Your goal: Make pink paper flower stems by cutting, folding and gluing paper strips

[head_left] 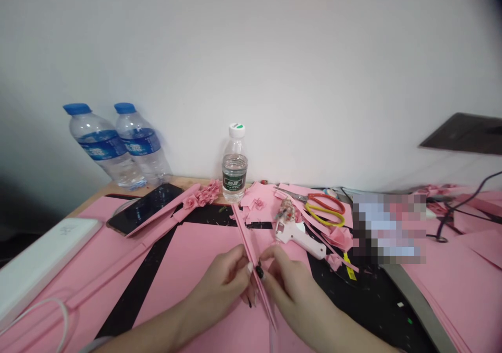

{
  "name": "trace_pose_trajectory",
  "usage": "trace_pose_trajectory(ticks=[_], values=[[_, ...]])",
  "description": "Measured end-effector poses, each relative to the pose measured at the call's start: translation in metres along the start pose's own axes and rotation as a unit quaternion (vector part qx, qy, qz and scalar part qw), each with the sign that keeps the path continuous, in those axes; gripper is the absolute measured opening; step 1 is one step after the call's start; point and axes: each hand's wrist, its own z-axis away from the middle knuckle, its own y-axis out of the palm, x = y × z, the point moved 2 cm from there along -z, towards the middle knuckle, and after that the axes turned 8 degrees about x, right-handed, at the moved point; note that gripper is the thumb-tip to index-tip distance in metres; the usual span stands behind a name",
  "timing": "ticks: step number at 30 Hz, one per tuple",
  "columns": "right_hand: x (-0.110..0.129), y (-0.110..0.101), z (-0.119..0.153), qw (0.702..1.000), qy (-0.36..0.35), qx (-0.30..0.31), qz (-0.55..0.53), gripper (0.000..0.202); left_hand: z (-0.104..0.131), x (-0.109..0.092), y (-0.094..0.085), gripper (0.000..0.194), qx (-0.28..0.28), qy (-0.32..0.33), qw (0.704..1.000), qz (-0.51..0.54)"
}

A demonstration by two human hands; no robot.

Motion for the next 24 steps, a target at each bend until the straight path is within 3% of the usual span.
trace_pose_trajectory(ticks=[5,12,19,21,24], values=[[0.016,-0.006,-0.009,0.998,-0.02,0.033,0.055,0.046,-0.002,-0.003,-0.002,0.024,-0.014,-0.005,1.0,0.002],[0.034,-0.013,-0.025,0.985,-0.028,0.077,0.152,0.038,-0.004,0.0,-0.011,0.014,-0.057,0.002,0.998,0.007],[0.02,-0.012,-0.035,0.991,-0.064,0.092,0.077,0.047,0.0,-0.003,-0.016,0.018,-0.085,0.024,0.996,0.013],[0.017,-0.011,-0.037,0.991,-0.071,0.097,0.054,0.055,0.001,-0.003,-0.017,0.023,-0.084,0.04,0.996,0.013],[0.015,-0.007,-0.039,0.992,-0.076,0.093,0.045,0.065,0.001,-0.001,-0.018,0.052,-0.096,0.053,0.994,0.018]])
